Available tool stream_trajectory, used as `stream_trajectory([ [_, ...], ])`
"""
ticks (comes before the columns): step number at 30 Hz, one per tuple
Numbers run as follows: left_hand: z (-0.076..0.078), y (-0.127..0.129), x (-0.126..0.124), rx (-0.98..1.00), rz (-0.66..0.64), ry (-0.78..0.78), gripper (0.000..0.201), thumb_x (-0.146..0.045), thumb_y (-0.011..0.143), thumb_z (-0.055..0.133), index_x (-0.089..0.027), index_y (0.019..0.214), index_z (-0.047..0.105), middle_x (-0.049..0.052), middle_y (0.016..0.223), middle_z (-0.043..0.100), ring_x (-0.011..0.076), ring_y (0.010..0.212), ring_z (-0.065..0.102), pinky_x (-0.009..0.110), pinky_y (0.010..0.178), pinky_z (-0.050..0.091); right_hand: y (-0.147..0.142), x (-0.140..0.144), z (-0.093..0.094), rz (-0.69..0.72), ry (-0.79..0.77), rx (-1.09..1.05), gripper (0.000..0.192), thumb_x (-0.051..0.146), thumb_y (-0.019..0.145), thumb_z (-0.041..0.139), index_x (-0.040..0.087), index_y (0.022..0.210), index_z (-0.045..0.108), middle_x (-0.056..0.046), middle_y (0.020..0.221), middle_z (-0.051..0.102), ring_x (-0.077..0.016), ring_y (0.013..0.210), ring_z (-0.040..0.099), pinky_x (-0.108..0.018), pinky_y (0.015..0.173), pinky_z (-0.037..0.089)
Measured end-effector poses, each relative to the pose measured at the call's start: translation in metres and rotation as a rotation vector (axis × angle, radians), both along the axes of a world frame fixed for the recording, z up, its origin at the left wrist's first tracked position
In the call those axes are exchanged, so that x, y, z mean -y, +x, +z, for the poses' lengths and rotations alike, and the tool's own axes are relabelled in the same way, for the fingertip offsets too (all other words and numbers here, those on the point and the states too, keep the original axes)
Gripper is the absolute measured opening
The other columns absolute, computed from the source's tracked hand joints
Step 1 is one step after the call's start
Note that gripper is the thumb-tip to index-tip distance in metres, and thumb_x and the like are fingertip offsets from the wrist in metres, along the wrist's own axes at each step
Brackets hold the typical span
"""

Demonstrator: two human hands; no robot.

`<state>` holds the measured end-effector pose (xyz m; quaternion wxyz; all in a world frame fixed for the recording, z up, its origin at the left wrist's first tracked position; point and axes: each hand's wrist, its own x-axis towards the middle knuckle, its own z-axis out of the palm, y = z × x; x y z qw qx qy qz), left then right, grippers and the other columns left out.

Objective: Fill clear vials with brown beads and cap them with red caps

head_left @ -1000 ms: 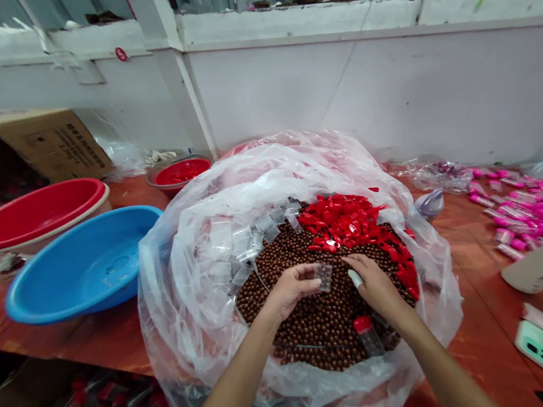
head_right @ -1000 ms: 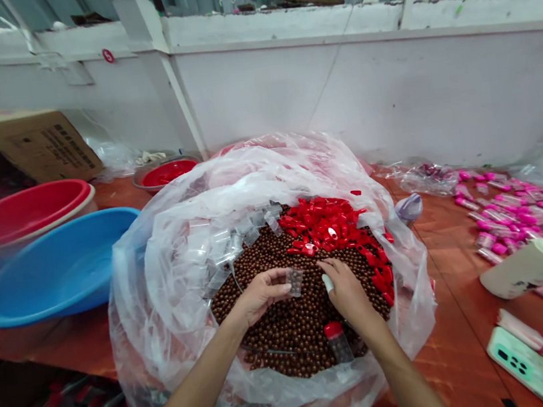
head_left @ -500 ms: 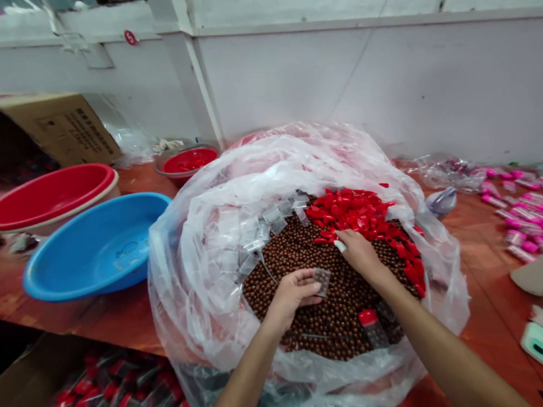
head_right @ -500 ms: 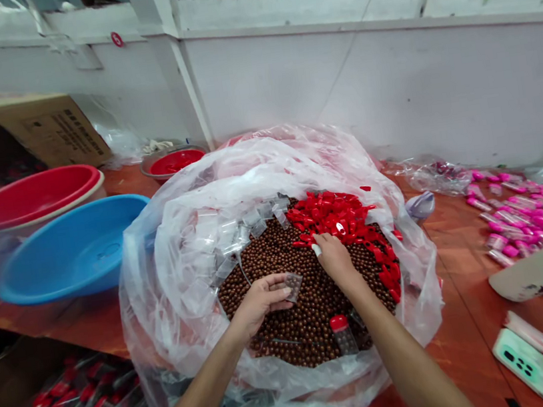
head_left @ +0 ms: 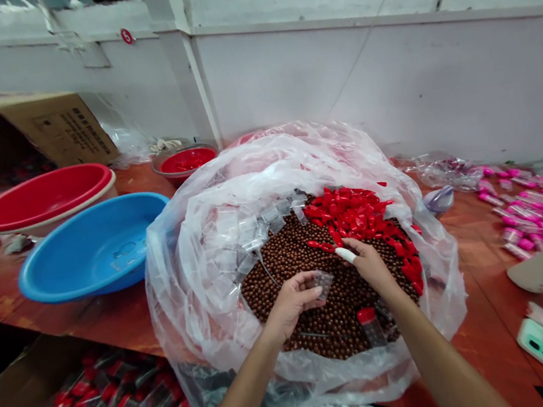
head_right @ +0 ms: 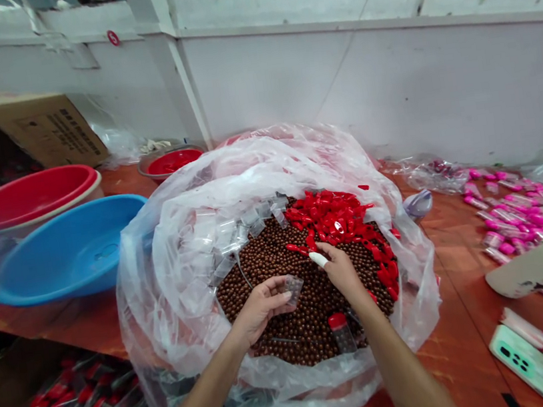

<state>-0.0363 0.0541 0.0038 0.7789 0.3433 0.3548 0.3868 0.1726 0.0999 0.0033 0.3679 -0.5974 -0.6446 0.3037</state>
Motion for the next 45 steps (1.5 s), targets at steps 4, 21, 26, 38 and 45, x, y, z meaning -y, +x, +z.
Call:
stream_trajectory([
  [4, 0.001, 0.008, 0.006, -0.038, -0.006, 0.041, 0.041, -0.025, 0.067, 0.070, -0.016, 0.105, 0.062, 0.009, 0.102, 0.062, 0.0191, 0.088, 0.058, 0.036, 0.076, 0.049, -0.006, 0.031, 0.011, 0.126, -0.188, -0.428, 0.041, 0.037, 0.079, 0.054, 0.021, 0.118, 0.055, -0.006, 0.108, 0.064, -0.0208, 0.093, 0.060, -0.031, 0.072, 0.049],
  [21, 0.000, 0.022, 0.021, -0.249, 0.049, 0.194, 0.039, -0.024, 0.062, 0.072, -0.013, 0.099, 0.067, 0.006, 0.090, 0.067, 0.0164, 0.077, 0.058, 0.028, 0.070, 0.047, -0.018, 0.083, 0.006, 0.107, 0.055, -0.241, 0.031, 0.032, 0.083, 0.052, 0.025, 0.112, 0.061, -0.004, 0.095, 0.062, -0.0177, 0.091, 0.057, -0.032, 0.083, 0.044],
  [26, 0.000, 0.026, 0.026, -0.175, 0.086, 0.156, 0.036, -0.024, 0.063, 0.072, -0.013, 0.097, 0.067, 0.005, 0.089, 0.067, 0.0166, 0.076, 0.059, 0.027, 0.070, 0.046, -0.023, 0.094, -0.011, 0.135, 0.298, 0.071, 0.053, 0.024, 0.079, 0.056, 0.025, 0.130, 0.042, -0.008, 0.114, 0.054, -0.0220, 0.106, 0.051, -0.038, 0.091, 0.042],
  [38, 0.010, 0.033, 0.031, 0.211, 0.050, -0.256, 0.050, -0.057, 0.082, 0.039, -0.013, 0.098, 0.059, 0.008, 0.081, 0.066, 0.0163, 0.069, 0.062, 0.027, 0.064, 0.048, -0.036, 0.109, -0.022, 0.194, 0.505, 0.292, 0.062, 0.020, 0.072, 0.060, 0.018, 0.128, 0.036, -0.012, 0.117, 0.054, -0.0240, 0.106, 0.051, -0.041, 0.088, 0.045],
  [45, 0.005, 0.037, 0.034, 0.129, -0.006, -0.339, 0.036, -0.047, 0.080, 0.047, -0.013, 0.085, 0.060, 0.001, 0.059, 0.061, 0.0112, 0.044, 0.053, 0.023, 0.048, 0.042, -0.043, 0.117, -0.016, 0.193, 0.402, 0.268, 0.059, 0.022, 0.067, 0.062, 0.018, 0.121, 0.041, -0.011, 0.112, 0.055, -0.0239, 0.098, 0.053, -0.040, 0.084, 0.044],
])
